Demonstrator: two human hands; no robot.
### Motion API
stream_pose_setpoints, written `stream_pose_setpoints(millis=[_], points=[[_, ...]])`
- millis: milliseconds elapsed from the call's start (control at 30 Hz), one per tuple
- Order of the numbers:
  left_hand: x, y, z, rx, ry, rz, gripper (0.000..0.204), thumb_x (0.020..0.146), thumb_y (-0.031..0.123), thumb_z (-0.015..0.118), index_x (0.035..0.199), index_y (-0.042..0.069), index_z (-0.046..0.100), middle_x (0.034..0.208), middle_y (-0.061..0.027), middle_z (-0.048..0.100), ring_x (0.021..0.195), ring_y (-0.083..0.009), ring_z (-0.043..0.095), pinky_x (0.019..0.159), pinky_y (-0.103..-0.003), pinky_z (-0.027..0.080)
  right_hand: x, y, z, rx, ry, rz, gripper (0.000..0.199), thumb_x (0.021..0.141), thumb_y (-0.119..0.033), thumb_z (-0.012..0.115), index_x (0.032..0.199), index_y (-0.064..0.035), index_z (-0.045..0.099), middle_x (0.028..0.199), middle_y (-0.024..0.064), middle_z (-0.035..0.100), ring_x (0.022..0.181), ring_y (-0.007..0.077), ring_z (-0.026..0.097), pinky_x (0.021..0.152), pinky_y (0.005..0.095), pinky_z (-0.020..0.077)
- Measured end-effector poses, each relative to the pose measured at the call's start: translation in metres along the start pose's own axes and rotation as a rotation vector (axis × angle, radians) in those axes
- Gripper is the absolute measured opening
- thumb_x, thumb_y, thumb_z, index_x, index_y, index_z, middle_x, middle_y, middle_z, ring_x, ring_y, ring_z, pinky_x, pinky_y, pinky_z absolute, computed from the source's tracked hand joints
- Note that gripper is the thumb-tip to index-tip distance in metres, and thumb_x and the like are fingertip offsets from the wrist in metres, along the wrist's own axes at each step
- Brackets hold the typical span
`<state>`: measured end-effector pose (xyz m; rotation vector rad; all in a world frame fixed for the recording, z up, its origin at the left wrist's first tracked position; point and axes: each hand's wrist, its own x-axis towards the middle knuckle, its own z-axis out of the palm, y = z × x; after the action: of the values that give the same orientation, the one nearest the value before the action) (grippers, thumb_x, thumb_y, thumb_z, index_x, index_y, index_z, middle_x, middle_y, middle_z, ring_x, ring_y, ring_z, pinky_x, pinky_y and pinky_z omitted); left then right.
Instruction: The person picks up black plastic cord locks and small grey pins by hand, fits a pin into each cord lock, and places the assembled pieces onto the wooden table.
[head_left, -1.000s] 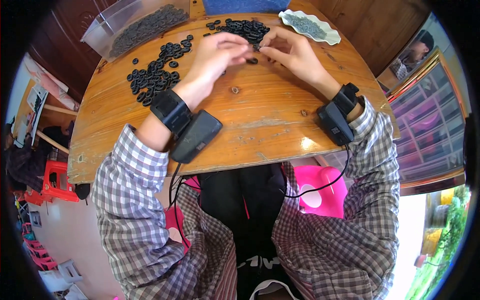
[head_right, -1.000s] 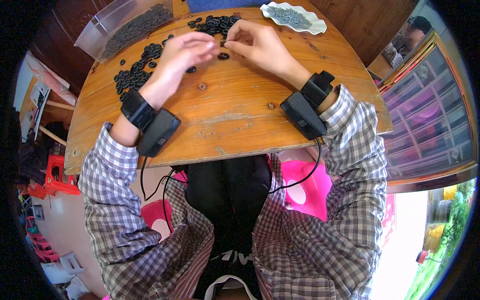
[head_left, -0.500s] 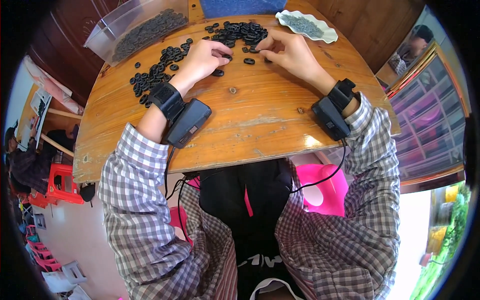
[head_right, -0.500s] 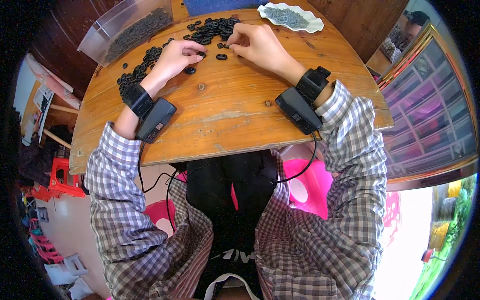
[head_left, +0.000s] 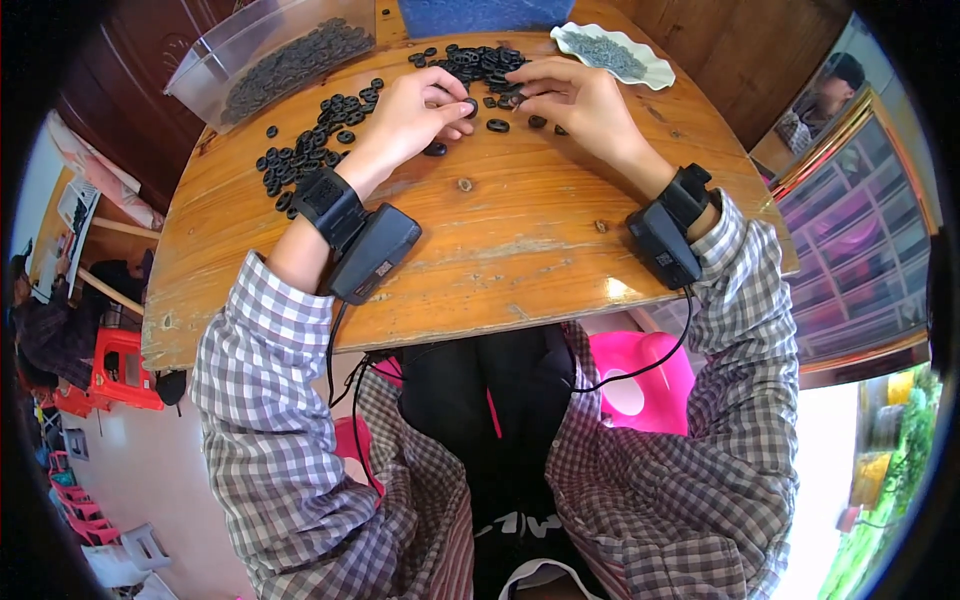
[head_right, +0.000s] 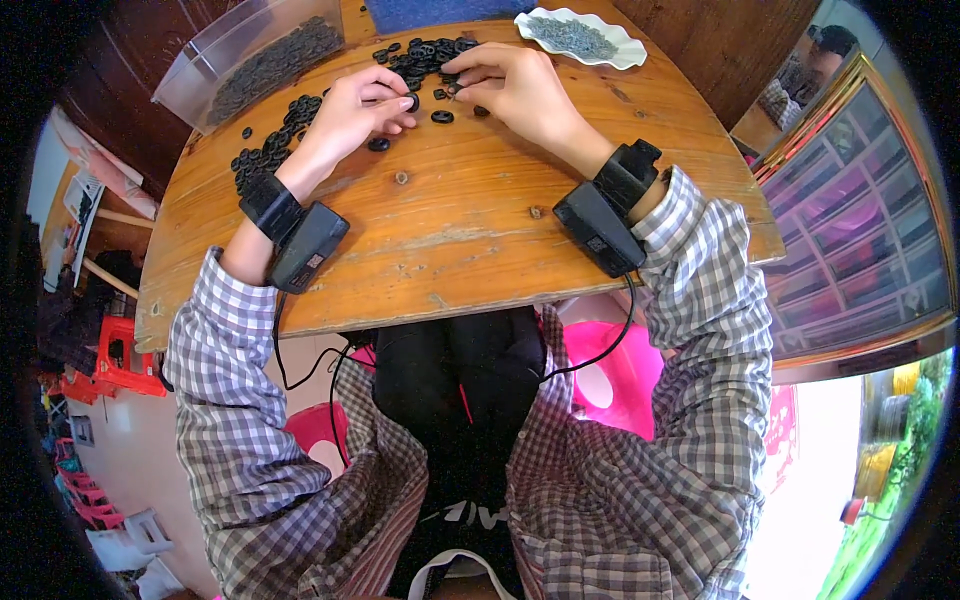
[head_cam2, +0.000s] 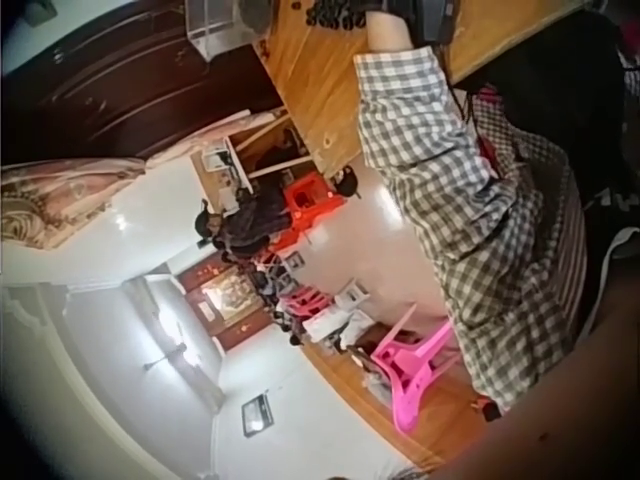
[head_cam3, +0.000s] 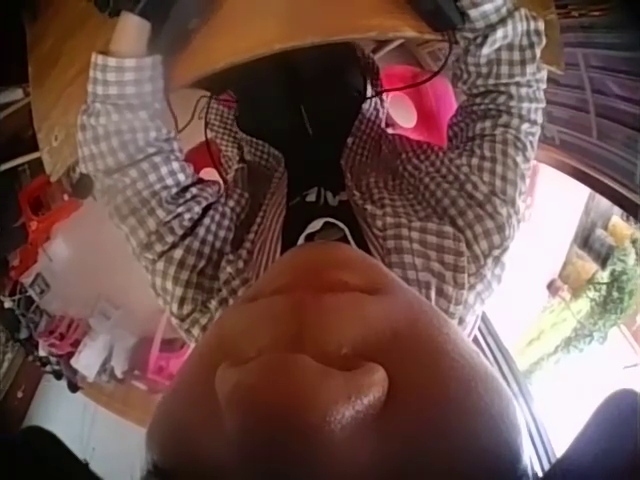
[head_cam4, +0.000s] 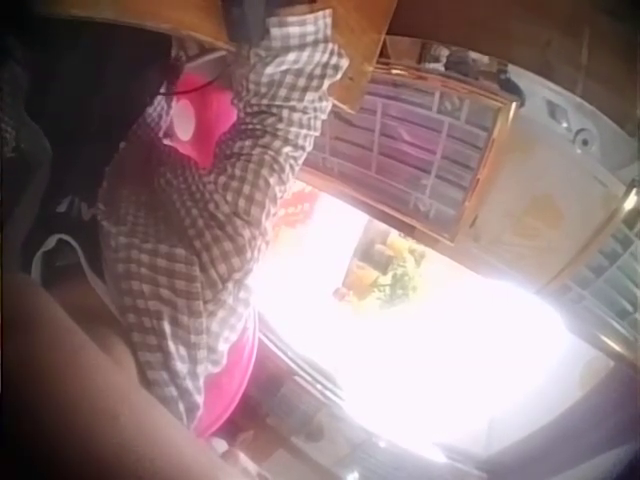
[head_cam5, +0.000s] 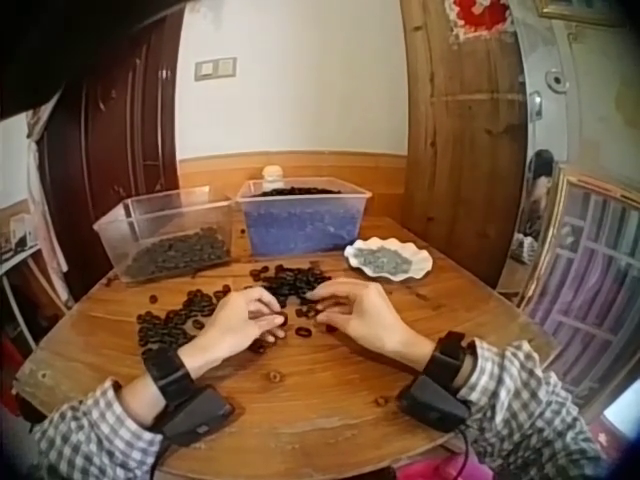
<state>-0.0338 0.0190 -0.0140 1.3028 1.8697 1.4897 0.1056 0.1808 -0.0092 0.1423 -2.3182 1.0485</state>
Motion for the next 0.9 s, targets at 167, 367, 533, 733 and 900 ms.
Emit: stream_pose_setpoints(millis=[167,367,533,733,900], points=[[-0.002,0.003,0.001,0.025,-0.015,0.093,0.018,0.078,0.006,0.061,0.095,0.001,0.059,0.083,-0.0078,0.062,0.073,-0.0104,0.059,0.062,-0.021,0.048,0.002,0.004,-0.004,-0.019,0.005,-0.083,0.017,0.076,0.003,0.058,0.093,0.0055,0.060,0.103,0.0093,0.056,0.087,0.0137,0.058,0.079,0.0256,0.0478],[-0.007,0.011,0.005,0.009,-0.025,0.052,0.021,0.078,0.009,0.062,0.098,0.002,0.061,0.088,-0.0044,0.062,0.076,-0.0088,0.057,0.065,-0.020,0.046,-0.002,-0.013,-0.004,0.047,0.017,0.141,0.016,0.078,-0.005,0.061,0.092,0.0020,0.061,0.087,0.0063,0.062,0.076,0.0103,0.058,0.065,0.0222,0.0472],[-0.009,0.013,0.007,-0.074,-0.083,0.032,0.022,0.079,0.011,0.061,0.099,0.002,0.060,0.090,-0.0039,0.062,0.077,-0.0084,0.057,0.066,-0.020,0.045,-0.003,-0.013,-0.003,0.115,0.015,0.071,0.017,0.078,-0.009,0.062,0.092,0.0004,0.062,0.080,0.0048,0.063,0.069,0.0089,0.058,0.059,0.0207,0.0450],[-0.010,0.015,0.009,0.037,-0.136,0.044,0.023,0.079,0.010,0.061,0.100,0.002,0.060,0.092,-0.0052,0.063,0.080,-0.0098,0.059,0.067,-0.021,0.045,-0.002,-0.009,-0.001,0.031,0.009,0.076,0.017,0.078,-0.009,0.062,0.091,0.0009,0.063,0.079,0.0054,0.063,0.068,0.0090,0.058,0.059,0.0211,0.0458],[-0.010,0.015,0.013,-0.038,-0.089,0.057,0.024,0.075,0.007,0.065,0.098,0.001,0.061,0.085,-0.0055,0.064,0.070,-0.0092,0.057,0.064,-0.020,0.045,-0.002,-0.001,0.001,0.072,0.032,0.074,0.015,0.073,-0.010,0.065,0.084,-0.0004,0.065,0.074,0.0069,0.065,0.066,0.0108,0.060,0.059,0.0225,0.0470]])
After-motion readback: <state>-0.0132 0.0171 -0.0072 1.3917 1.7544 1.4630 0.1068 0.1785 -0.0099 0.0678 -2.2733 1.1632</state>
